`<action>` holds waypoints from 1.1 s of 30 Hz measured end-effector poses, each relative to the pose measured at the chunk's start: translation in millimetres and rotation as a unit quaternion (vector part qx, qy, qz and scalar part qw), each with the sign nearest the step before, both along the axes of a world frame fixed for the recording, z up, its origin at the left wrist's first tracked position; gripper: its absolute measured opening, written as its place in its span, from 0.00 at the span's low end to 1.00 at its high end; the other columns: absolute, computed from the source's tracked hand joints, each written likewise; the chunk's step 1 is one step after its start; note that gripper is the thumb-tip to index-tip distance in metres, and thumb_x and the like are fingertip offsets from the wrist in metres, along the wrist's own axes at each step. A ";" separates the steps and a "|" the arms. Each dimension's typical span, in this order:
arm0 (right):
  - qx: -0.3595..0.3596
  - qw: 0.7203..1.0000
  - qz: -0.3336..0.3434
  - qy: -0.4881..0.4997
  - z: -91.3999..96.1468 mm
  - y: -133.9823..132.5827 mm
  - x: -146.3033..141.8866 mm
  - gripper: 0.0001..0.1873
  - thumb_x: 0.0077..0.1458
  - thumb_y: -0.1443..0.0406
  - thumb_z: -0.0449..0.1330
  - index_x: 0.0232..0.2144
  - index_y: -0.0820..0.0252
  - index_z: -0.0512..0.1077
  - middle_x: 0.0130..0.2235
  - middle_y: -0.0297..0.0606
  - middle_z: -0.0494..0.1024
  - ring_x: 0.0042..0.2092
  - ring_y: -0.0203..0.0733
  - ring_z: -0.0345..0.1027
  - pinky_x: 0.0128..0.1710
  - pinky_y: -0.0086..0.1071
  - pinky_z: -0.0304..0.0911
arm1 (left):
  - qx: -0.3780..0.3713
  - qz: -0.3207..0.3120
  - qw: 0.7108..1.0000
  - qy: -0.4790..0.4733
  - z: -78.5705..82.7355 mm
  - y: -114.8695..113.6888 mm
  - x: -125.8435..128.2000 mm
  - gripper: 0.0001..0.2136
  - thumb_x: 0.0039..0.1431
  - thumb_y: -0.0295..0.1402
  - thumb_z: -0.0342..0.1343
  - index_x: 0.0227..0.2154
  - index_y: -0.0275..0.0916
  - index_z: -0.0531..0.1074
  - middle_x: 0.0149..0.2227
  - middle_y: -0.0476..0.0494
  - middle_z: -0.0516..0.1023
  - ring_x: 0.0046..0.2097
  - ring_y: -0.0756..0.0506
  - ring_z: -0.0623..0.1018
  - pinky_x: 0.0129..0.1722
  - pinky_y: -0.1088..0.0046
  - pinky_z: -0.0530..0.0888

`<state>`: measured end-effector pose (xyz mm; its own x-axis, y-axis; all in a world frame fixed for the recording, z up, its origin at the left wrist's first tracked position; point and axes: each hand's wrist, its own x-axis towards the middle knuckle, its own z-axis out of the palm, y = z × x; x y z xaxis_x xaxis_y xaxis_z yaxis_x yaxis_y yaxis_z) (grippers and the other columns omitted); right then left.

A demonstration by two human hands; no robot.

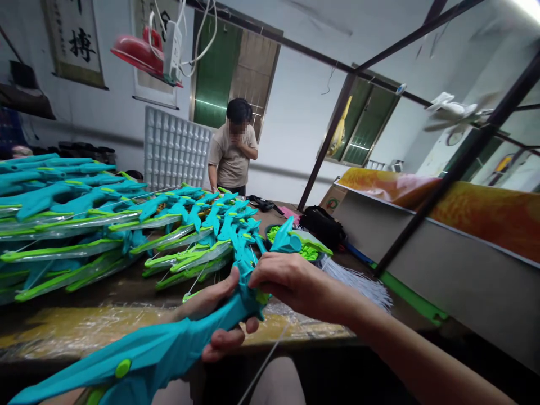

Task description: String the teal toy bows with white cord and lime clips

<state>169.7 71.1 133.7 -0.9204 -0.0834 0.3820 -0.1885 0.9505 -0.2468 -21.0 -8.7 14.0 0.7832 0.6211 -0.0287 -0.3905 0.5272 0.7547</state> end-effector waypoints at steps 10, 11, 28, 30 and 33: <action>-0.034 0.999 0.028 -0.012 2.7 -5.6 -5.2 0.09 0.67 0.73 0.55 0.34 0.62 0.72 0.35 0.39 0.76 0.37 0.37 0.70 0.38 0.27 0.64 | -0.027 -0.024 0.999 0.010 -1.6 -7.5 5.5 0.49 0.55 0.70 0.24 0.38 0.28 0.75 0.14 0.47 0.68 0.11 0.48 0.68 0.09 0.76 0.70; -0.039 0.999 0.030 -0.014 2.7 -5.2 -5.9 0.09 0.66 0.73 0.56 0.34 0.62 0.73 0.35 0.38 0.77 0.37 0.37 0.70 0.38 0.27 0.65 | -0.030 -0.031 0.999 0.013 -1.1 -8.0 5.5 0.48 0.55 0.70 0.25 0.38 0.28 0.75 0.14 0.47 0.69 0.11 0.48 0.68 0.09 0.75 0.70; -0.033 0.993 -0.041 0.107 -37.9 -15.5 -14.1 0.06 0.66 0.73 0.57 0.38 0.60 0.73 0.42 0.40 0.75 0.43 0.40 0.69 0.44 0.33 0.66 | -0.066 0.037 0.996 0.052 12.8 -19.9 4.6 0.42 0.68 0.56 0.19 0.32 0.30 0.75 0.10 0.49 0.66 0.10 0.50 0.66 0.10 0.77 0.66; -0.040 0.979 -0.102 0.174 -50.0 -20.7 -13.0 0.05 0.64 0.73 0.60 0.39 0.59 0.73 0.42 0.41 0.74 0.44 0.42 0.68 0.45 0.35 0.66 | -0.057 0.052 0.996 0.041 12.9 -23.0 5.0 0.43 0.68 0.54 0.17 0.33 0.30 0.75 0.11 0.49 0.66 0.10 0.50 0.66 0.10 0.78 0.67; -0.039 0.956 -0.154 0.248 -64.4 -29.6 -9.8 0.06 0.61 0.73 0.63 0.39 0.59 0.74 0.38 0.38 0.73 0.42 0.43 0.66 0.44 0.37 0.65 | -0.040 0.080 0.995 0.039 16.9 -29.6 5.1 0.44 0.69 0.50 0.14 0.36 0.28 0.75 0.12 0.49 0.68 0.11 0.51 0.68 0.11 0.81 0.69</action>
